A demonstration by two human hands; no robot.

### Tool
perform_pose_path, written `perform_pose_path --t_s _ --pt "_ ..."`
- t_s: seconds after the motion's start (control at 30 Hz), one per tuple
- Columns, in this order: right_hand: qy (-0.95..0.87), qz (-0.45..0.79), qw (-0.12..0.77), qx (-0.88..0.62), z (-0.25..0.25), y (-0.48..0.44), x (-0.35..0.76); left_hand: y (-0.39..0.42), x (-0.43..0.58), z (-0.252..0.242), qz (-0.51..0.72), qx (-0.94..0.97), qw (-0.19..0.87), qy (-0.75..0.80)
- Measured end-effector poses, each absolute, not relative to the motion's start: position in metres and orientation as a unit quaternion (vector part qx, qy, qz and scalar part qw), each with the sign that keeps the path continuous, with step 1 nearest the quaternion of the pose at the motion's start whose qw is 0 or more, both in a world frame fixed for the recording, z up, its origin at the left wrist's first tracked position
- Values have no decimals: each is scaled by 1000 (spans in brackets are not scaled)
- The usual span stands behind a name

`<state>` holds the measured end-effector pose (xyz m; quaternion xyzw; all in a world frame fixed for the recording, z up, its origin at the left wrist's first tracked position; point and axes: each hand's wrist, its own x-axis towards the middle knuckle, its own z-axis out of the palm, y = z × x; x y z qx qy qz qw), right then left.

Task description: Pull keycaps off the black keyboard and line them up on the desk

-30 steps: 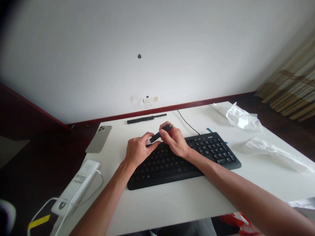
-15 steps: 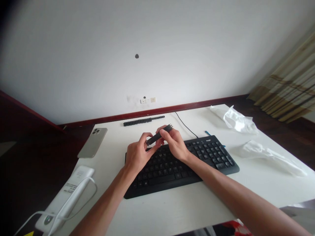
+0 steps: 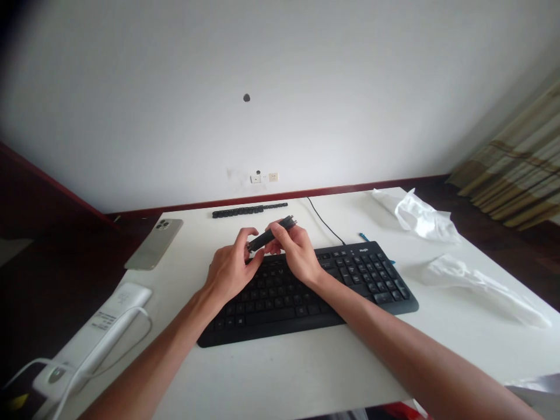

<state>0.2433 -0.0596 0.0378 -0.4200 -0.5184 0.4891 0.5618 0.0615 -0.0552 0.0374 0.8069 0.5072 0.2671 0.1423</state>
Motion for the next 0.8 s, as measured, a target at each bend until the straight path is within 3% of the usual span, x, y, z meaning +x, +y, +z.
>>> perform_pose_path --t_s 0.2,0.37,0.5,0.8 --pt "-524 434 595 -428 44 -53 250 -56 53 42 385 784 193 447" --pt "-503 456 609 -411 48 -50 253 -47 51 43 473 680 387 404" --pt "-523 463 603 -386 50 -54 251 -40 50 44 444 637 514 364" --pt "-517 474 609 -370 45 -53 251 -37 49 37 434 646 511 364"
